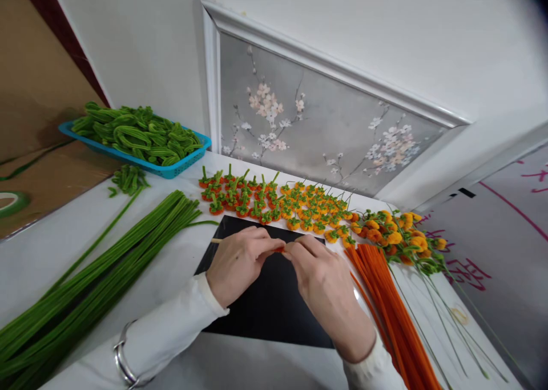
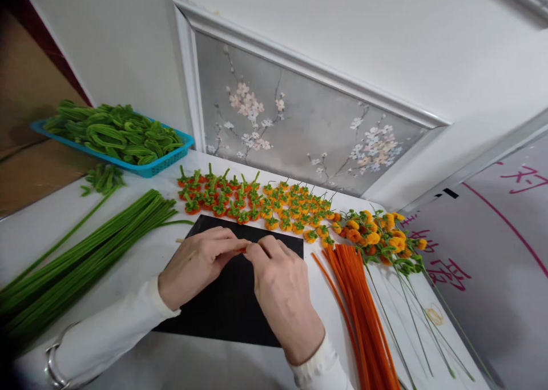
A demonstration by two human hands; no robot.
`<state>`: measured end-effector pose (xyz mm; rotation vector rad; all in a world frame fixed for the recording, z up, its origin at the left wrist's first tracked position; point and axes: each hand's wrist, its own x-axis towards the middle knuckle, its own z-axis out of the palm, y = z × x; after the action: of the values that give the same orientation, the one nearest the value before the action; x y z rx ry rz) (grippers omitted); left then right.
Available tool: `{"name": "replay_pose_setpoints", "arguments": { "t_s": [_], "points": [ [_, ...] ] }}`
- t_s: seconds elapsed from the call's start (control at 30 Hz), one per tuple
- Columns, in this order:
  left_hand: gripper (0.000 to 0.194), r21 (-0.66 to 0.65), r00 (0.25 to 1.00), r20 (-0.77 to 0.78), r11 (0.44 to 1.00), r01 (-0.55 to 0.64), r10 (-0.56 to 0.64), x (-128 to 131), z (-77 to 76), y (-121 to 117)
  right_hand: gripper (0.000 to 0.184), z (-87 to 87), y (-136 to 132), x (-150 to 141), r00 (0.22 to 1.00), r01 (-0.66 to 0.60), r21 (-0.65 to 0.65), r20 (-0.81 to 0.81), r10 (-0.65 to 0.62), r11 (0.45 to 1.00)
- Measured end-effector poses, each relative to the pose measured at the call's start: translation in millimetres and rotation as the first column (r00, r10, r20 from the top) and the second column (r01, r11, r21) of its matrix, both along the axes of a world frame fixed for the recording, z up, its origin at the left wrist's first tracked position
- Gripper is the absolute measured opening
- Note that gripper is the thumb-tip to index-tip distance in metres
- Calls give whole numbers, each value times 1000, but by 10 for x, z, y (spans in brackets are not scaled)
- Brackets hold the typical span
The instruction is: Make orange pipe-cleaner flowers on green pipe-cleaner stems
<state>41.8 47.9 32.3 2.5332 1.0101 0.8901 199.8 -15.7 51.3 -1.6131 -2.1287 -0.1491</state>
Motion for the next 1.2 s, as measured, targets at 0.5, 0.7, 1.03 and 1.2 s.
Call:
{"name": "replay_pose_setpoints", "arguments": {
  "t_s": [0.5, 0.7, 1.03, 1.2],
  "points": [
    [19, -350, 945, 314, 915, 202, -88, 9, 81, -21, 31, -125, 196, 241, 677, -214, -276, -733, -62, 937],
    [23, -530, 870, 489, 815, 236, 66, 33, -7, 10, 35, -94, 165, 215, 727, -194, -245, -686, -28, 950],
    [29, -579, 864, 481, 794, 185, 149, 43, -24, 19, 22, -70, 92, 35, 924, -94, -124, -381, 40, 988],
    [28, -467, 910, 400, 879, 98, 111, 29, -3, 5, 24, -101, 81, 37, 954, -53, -90, -298, 24, 995]
  ]
}}
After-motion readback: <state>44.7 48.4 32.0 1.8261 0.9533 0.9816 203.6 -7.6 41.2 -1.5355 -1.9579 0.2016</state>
